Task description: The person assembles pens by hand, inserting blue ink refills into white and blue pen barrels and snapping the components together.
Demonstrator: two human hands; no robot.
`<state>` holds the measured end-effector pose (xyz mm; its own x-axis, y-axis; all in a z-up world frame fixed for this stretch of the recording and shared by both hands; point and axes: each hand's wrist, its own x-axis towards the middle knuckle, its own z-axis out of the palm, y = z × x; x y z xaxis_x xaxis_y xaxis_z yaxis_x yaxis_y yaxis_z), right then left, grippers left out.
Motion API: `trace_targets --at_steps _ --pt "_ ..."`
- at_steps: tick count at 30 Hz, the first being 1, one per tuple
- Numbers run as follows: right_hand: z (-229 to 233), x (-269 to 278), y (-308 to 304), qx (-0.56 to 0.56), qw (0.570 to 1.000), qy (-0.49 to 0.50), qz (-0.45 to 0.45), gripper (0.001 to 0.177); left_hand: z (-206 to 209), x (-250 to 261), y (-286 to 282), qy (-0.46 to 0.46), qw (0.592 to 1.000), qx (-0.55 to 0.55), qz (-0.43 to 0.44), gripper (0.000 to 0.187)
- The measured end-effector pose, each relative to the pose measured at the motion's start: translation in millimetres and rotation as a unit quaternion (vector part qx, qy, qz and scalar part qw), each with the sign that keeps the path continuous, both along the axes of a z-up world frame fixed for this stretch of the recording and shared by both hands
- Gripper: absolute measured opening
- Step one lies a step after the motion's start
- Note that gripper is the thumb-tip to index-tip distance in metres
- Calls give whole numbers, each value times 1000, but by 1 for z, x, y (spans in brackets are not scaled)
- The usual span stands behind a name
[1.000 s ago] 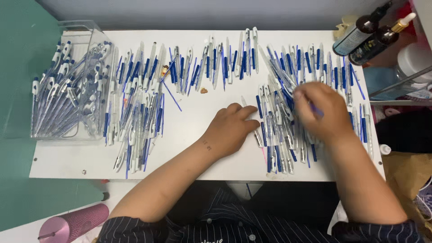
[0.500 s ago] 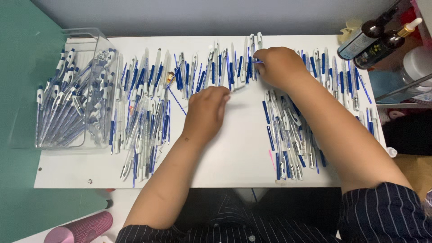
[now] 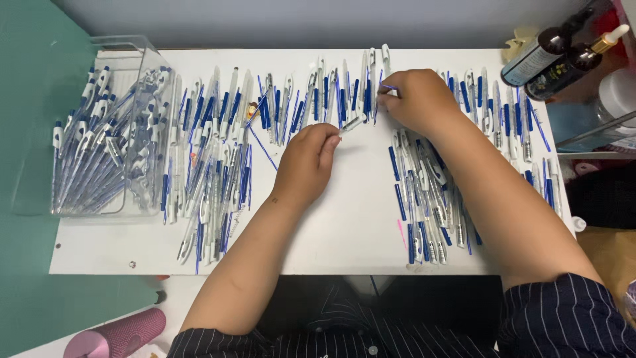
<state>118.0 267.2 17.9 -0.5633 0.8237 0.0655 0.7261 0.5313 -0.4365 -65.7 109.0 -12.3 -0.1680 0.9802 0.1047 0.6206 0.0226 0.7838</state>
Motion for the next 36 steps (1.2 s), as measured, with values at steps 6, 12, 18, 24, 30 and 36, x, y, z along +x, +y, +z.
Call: trace_targets --at_steps 6,12,18,24,30,36 --pt "30 25 -51 -100 944 314 4 13 8 9 -6 -40 999 -3 -26 25" --pt "34 26 -76 -117 924 362 41 12 2 15 -9 -33 997 14 -62 21" --pt "26 31 -73 -93 938 329 59 15 1 16 -9 -29 998 -3 -59 22" --pt "25 39 -77 -85 929 344 104 33 -2 15 -10 -43 997 6 -57 20" --pt "23 62 -74 -168 875 433 139 69 -13 16 -10 -75 994 33 -72 19" --pt "9 56 -70 -187 846 488 106 75 -15 19 -12 -74 993 23 -92 20"
